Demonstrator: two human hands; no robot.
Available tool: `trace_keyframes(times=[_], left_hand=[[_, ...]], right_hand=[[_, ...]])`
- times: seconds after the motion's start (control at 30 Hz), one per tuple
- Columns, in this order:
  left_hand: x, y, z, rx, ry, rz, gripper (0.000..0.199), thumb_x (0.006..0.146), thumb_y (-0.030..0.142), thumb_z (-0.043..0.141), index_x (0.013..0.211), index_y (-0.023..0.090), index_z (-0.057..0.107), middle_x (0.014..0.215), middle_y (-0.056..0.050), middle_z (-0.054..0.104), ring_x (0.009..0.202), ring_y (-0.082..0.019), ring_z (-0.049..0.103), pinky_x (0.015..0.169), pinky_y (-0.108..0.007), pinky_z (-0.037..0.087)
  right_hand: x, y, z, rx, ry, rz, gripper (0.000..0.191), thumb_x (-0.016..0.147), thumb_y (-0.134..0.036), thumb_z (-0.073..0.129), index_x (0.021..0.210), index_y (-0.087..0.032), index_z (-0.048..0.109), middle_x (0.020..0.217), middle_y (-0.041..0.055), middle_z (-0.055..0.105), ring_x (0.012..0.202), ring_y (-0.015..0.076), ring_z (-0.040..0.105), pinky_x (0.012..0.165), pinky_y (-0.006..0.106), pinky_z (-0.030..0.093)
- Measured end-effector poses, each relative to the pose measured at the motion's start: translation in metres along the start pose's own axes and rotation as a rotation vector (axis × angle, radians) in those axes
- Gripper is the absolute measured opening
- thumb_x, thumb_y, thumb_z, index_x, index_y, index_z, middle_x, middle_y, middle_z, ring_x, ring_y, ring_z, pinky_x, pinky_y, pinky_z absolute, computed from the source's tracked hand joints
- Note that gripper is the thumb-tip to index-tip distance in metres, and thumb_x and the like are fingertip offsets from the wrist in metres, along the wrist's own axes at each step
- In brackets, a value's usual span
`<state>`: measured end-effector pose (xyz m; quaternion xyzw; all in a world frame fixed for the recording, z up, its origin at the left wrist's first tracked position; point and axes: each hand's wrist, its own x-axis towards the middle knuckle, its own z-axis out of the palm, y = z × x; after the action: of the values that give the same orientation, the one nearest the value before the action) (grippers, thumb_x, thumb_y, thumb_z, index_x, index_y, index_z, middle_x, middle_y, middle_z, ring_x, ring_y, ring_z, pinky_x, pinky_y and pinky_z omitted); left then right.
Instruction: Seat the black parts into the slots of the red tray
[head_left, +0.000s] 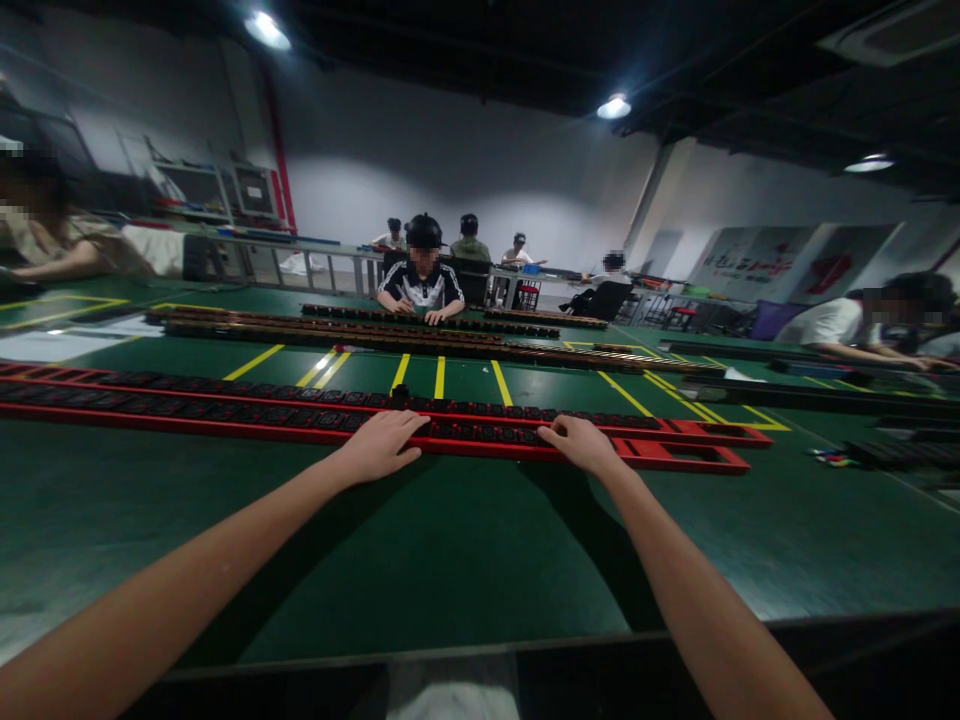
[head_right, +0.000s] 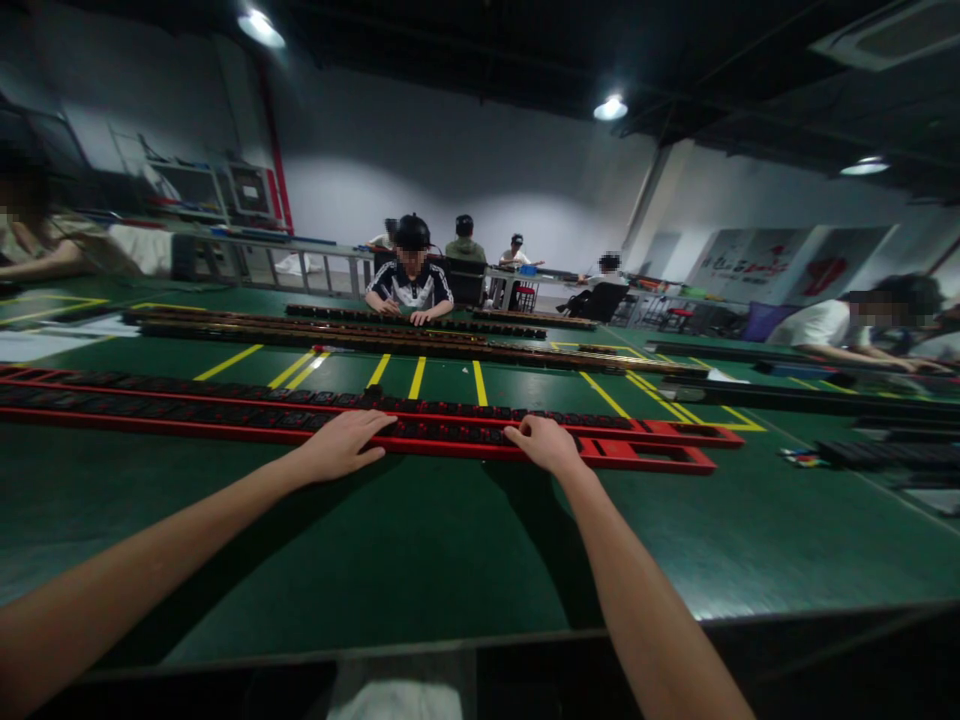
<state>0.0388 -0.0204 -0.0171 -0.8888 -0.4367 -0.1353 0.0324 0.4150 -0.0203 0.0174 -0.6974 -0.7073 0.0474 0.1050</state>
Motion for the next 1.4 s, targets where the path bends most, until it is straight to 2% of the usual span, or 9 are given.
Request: trace_keyframes(times=[0.4,0.5,0.6,0.73,0.9,1.23,1.33,1.4], left_hand=[[-0.0005,-0.0028,0.0021,-0.009,0.006,0.014,0.054,0.094,0.039,0.052,0.144,0.017,0.048,0.143,-0.012,0.055,0.13,-0.029,0.052,0.11,-0.044,0.038],[-0.0006,-0.0024,0.0021,-0.006,0.008,0.011,0.054,0.094,0.039,0.052,0.143,0.017,0.048,0.143,-0.012,0.056,0.129,-0.029,0.052,0.11,-0.045,0.038],[-0.0004,-0.0008,0.0002,-0.001,0.002,0.01,0.054,0.094,0.039,0.052,0.143,0.017,0.048,0.143,-0.012,0.056,0.13,-0.029,0.052,0.11,-0.044,0.038],[-0.0002,0.0015,-0.0022,0.006,-0.002,0.005,0.054,0.094,0.038,0.053,0.143,0.016,0.048,0.142,-0.013,0.056,0.129,-0.03,0.053,0.109,-0.044,0.039],[-0.0006,0.0011,-0.0012,0.002,-0.013,-0.001,0.055,0.094,0.038,0.052,0.144,0.016,0.047,0.145,-0.013,0.054,0.131,-0.03,0.051,0.11,-0.045,0.038],[-0.0005,-0.0027,0.0015,-0.011,0.001,0.01,0.055,0.094,0.04,0.052,0.144,0.018,0.047,0.144,-0.012,0.054,0.131,-0.029,0.051,0.11,-0.045,0.038],[-0.0007,-0.003,0.0024,-0.012,0.006,0.006,0.054,0.094,0.04,0.051,0.144,0.019,0.047,0.144,-0.012,0.055,0.131,-0.029,0.051,0.11,-0.045,0.038],[-0.0008,-0.0028,0.0024,-0.009,0.008,0.003,0.054,0.094,0.04,0.051,0.144,0.019,0.048,0.144,-0.012,0.055,0.131,-0.029,0.051,0.11,-0.045,0.038]], right_hand=[[0.0073,0.0087,0.007,-0.043,0.016,-0.025,0.029,0.1,-0.031,0.042,0.095,-0.019,0.068,0.103,0.0091,0.073,0.092,0.0204,0.065,0.066,0.025,0.035],[0.0066,0.0075,0.006,-0.039,0.013,-0.026,0.034,0.101,-0.035,0.039,0.093,-0.019,0.068,0.101,0.0094,0.073,0.09,0.0203,0.065,0.065,0.026,0.035],[0.0046,0.0045,0.0036,-0.016,0.006,-0.014,0.044,0.102,-0.049,0.037,0.092,-0.019,0.068,0.098,0.0103,0.072,0.089,0.0216,0.065,0.064,0.026,0.036],[0.0017,0.0012,0.0009,0.01,-0.002,-0.006,0.047,0.097,-0.059,0.043,0.093,-0.02,0.069,0.096,0.0097,0.072,0.087,0.0221,0.064,0.065,0.027,0.037],[0.0004,0.0018,0.0013,0.009,0.003,-0.011,0.038,0.095,-0.054,0.051,0.095,-0.02,0.069,0.096,0.0079,0.073,0.085,0.0204,0.064,0.063,0.026,0.035],[0.0066,0.0081,0.006,-0.027,0.015,-0.034,0.029,0.1,-0.029,0.041,0.095,-0.019,0.067,0.103,0.0092,0.072,0.094,0.0203,0.065,0.07,0.025,0.037],[0.0056,0.0066,0.0048,-0.024,0.011,-0.033,0.03,0.101,-0.029,0.04,0.093,-0.019,0.067,0.102,0.0089,0.072,0.093,0.0195,0.065,0.07,0.025,0.036],[0.0044,0.0051,0.0037,-0.02,0.009,-0.023,0.035,0.102,-0.036,0.039,0.091,-0.019,0.067,0.099,0.0093,0.072,0.09,0.0198,0.064,0.068,0.025,0.036]])
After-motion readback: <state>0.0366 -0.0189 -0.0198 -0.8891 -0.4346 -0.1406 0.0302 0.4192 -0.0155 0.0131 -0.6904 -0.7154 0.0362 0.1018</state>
